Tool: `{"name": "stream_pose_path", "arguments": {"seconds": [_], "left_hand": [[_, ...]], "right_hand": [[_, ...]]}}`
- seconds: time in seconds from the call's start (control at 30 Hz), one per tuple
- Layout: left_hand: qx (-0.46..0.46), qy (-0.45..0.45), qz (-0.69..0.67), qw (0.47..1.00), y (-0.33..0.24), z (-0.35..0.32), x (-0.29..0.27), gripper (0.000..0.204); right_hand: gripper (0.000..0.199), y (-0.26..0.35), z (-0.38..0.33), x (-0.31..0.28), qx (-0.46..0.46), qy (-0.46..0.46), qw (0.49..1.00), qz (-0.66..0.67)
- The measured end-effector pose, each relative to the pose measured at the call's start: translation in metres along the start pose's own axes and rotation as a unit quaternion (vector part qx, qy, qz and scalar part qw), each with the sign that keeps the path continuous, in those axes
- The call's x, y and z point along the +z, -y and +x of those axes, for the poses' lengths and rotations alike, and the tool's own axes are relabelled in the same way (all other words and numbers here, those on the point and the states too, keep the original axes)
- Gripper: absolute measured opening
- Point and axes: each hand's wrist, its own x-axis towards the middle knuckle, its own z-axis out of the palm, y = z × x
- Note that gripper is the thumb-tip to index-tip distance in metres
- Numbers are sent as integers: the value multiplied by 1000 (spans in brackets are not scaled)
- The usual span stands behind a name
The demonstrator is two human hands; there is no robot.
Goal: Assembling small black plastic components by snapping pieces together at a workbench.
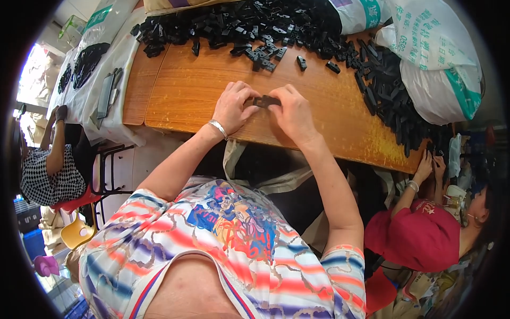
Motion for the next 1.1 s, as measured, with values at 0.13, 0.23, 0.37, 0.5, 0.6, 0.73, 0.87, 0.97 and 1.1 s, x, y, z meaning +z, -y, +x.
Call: {"name": "stream_pose_path", "arguments": {"seconds": [0.13,0.23,0.37,0.5,0.6,0.73,0.87,0.97,1.1], "left_hand": [[-7,1,-2,1000,0,-2,2,25],[-10,1,-4,1000,0,-2,3,25],[-16,11,-9,1000,-1,-2,0,25],[-20,15,-5,1000,-2,-2,-1,25],[-13,17,2,1000,-1,-3,1,25],[25,146,-80,986,11,3,-13,33],[-109,-15,-207,972,27,23,-9,41],[-114,-74,-157,978,35,49,9,40],[-75,-88,-35,993,40,68,24,26]], "right_hand": [[20,0,0,7,-29,-4,999,-23],[19,-1,5,9,-43,10,998,-34],[21,2,2,10,-51,46,995,-72],[25,7,-13,23,-118,-2,979,-165],[28,2,-18,23,-160,-27,971,-173],[29,6,-42,14,-76,10,989,-127],[31,40,-104,19,-66,27,994,-80],[29,42,-114,22,-44,81,994,-52],[14,28,-70,1,-52,9,998,-45]]}}
